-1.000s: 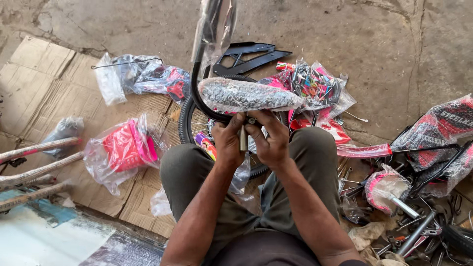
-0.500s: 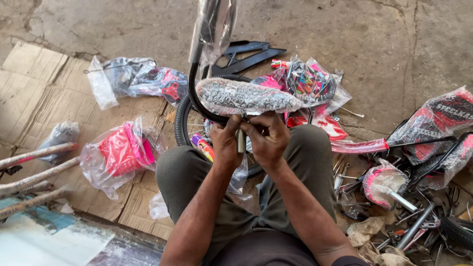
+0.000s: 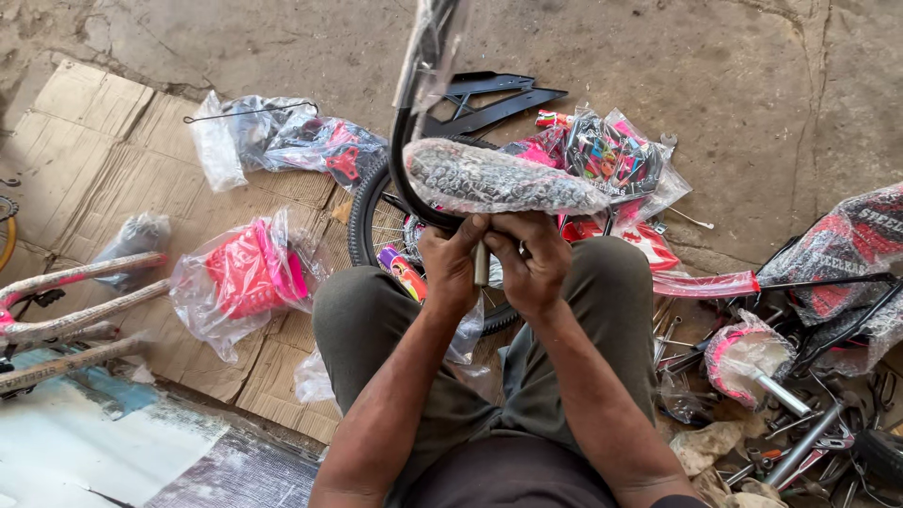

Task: The person assembles bicycle parts, including attaching a seat to a frame part using a four-way socket wrench and removing plastic wrapping by hand.

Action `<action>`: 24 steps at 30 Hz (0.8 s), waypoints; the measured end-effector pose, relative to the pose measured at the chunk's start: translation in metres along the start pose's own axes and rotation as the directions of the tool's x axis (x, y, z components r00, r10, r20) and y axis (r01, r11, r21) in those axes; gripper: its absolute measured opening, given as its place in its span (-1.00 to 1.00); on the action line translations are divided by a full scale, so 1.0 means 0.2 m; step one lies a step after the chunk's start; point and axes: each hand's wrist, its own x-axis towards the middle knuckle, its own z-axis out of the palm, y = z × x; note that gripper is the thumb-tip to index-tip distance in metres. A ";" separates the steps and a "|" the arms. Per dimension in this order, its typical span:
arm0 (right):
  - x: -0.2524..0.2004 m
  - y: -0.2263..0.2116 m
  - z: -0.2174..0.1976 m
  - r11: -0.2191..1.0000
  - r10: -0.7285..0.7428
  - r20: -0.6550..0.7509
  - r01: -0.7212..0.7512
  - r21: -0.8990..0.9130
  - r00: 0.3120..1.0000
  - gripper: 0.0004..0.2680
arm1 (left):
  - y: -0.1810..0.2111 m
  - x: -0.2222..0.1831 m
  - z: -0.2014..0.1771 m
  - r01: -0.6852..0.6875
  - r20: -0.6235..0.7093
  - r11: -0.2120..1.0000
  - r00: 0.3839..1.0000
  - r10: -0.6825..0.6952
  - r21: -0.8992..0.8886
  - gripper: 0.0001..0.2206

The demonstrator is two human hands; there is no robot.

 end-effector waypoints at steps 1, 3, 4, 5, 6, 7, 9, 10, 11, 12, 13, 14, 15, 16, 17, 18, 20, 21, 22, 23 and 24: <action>0.00 0.00 -0.01 0.997 0.056 0.034 -0.058 0.047 0.998 -0.82 | 0.01 -0.01 0.00 -0.023 0.000 1.000 1.000 0.023 0.017 -0.76; 0.00 0.01 -0.03 0.975 0.158 0.110 -0.172 0.138 0.981 -0.83 | 0.02 -0.02 0.00 -0.013 -0.002 0.997 1.000 0.013 0.081 -0.80; -0.01 0.02 0.00 0.968 0.207 0.045 -0.212 0.136 0.977 -0.83 | 0.03 -0.02 0.00 -0.011 -0.003 0.994 1.000 0.011 0.113 -0.82; -0.03 0.02 0.03 0.958 0.261 -0.024 -0.256 0.132 0.965 -0.83 | 0.04 -0.02 -0.01 -0.020 -0.004 0.989 1.000 0.021 0.144 -0.82; -0.05 0.02 0.04 0.945 0.312 -0.092 -0.300 0.130 0.945 -0.83 | 0.04 -0.01 -0.01 -0.030 -0.006 0.984 0.999 0.031 0.175 -0.82; -0.06 0.02 0.02 0.975 0.219 -0.083 -0.216 0.046 0.972 -0.83 | 0.05 0.00 -0.01 -0.044 -0.005 0.978 0.999 0.046 0.206 -0.82; -0.07 0.01 -0.04 0.993 0.029 -0.049 -0.034 -0.112 0.998 -0.83 | 0.05 -0.02 0.00 -0.059 0.049 0.984 0.997 0.052 0.165 -0.77; -0.07 0.01 -0.08 0.996 -0.047 -0.098 0.039 -0.083 0.994 -0.88 | 0.06 -0.01 0.00 -0.069 0.079 0.987 0.995 0.058 0.149 -0.75; -0.07 0.01 -0.14 0.993 -0.111 -0.140 0.103 -0.065 0.984 -0.93 | 0.07 -0.01 -0.02 -0.091 0.096 0.972 0.993 0.072 0.218 -0.70; -0.06 0.01 -0.18 0.983 0.063 -0.215 -0.023 0.183 0.975 -0.89 | 0.10 0.00 -0.04 -0.114 0.115 0.952 0.990 0.084 0.285 -0.65; -0.03 0.01 -0.22 0.893 0.241 -0.236 -0.120 0.434 0.941 -0.83 | 0.13 0.02 -0.07 -0.148 0.130 0.925 0.986 0.109 0.349 -0.59; 0.02 0.02 -0.25 0.730 0.414 -0.207 -0.188 0.657 0.887 -0.77 | 0.14 0.01 -0.10 -0.214 0.176 0.906 0.972 0.158 0.366 -0.49; 0.09 0.04 -0.29 0.809 0.201 -0.041 -0.142 0.570 0.979 -0.75 | 0.15 -0.01 -0.14 -0.277 0.230 0.883 0.952 0.200 0.380 -0.39; 0.19 0.09 -0.32 0.869 -0.014 0.149 -0.062 0.491 0.989 -0.73 | 0.15 -0.02 -0.18 -0.339 0.285 0.856 0.928 0.238 0.389 -0.28; 0.23 0.09 -0.35 0.907 -0.198 0.344 0.039 0.419 0.918 -0.71 | 0.14 -0.04 -0.23 -0.338 0.335 0.838 0.921 0.200 0.429 -0.31; 0.21 0.07 -0.37 0.895 0.036 0.459 -0.233 0.381 0.888 -0.61 | 0.13 -0.05 -0.29 -0.340 0.383 0.817 0.910 0.160 0.466 -0.33; 0.20 0.04 -0.35 0.687 0.427 0.635 -0.688 0.236 0.644 -0.40 | 0.11 -0.02 -0.37 -0.382 0.445 0.750 0.886 0.131 0.539 -0.38; 0.18 0.03 -0.33 0.632 0.462 0.620 -0.726 0.272 0.634 -0.39 | 0.11 -0.02 -0.40 -0.404 0.448 0.707 0.883 0.137 0.581 -0.40; 0.16 0.02 -0.31 0.573 0.497 0.607 -0.760 0.307 0.620 -0.39 | 0.10 -0.02 -0.43 -0.424 0.451 0.660 0.881 0.143 0.620 -0.42; 0.13 0.01 -0.29 0.506 0.534 0.598 -0.793 0.340 0.597 -0.39 | 0.08 -0.01 -0.44 -0.362 0.342 0.677 0.924 0.170 0.641 -0.42; 0.11 0.01 -0.27 0.540 0.579 0.568 -0.797 0.270 0.585 -0.39 | 0.05 0.03 -0.45 -0.298 0.229 0.696 0.954 0.194 0.654 -0.41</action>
